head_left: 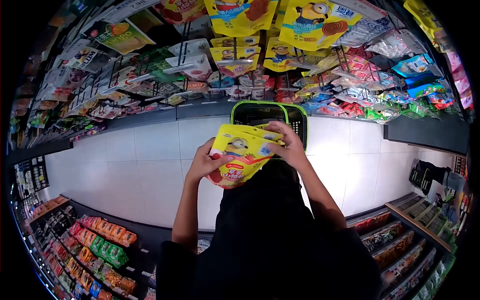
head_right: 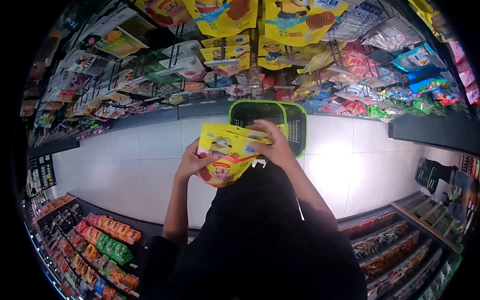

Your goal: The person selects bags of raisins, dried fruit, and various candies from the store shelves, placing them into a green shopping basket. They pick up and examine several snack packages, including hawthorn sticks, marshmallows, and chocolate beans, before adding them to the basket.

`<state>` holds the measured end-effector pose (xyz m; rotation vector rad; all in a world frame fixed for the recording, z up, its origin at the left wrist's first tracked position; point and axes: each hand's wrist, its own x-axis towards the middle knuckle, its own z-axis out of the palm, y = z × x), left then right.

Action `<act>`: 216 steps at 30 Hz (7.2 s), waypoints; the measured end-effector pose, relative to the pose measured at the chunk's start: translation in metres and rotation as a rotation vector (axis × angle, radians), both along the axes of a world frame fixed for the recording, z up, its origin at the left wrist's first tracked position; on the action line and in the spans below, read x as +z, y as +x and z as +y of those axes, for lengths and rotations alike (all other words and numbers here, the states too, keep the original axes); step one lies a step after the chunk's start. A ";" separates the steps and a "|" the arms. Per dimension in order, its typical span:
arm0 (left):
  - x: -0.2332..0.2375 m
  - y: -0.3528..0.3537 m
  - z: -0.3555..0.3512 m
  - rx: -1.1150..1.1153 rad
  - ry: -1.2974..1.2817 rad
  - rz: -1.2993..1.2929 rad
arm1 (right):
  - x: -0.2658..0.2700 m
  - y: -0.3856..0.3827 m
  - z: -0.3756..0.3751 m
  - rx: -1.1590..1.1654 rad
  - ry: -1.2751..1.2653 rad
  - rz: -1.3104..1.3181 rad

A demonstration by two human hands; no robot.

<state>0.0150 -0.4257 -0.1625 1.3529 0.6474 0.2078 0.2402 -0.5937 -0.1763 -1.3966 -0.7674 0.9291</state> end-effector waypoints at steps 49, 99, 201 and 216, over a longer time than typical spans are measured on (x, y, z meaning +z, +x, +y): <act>-0.332 -0.102 -0.270 0.317 0.097 0.852 | -0.633 0.111 -0.004 -0.111 -1.455 -0.275; -0.266 0.126 -0.323 -0.262 0.385 0.826 | -0.292 0.219 -0.540 -0.523 -0.952 0.386; -0.062 0.580 -0.230 0.532 0.168 -0.056 | -0.107 0.568 -0.156 0.063 -0.109 0.178; -0.079 0.568 -0.236 0.579 0.119 -0.017 | -0.075 0.540 -0.186 0.063 -0.092 0.330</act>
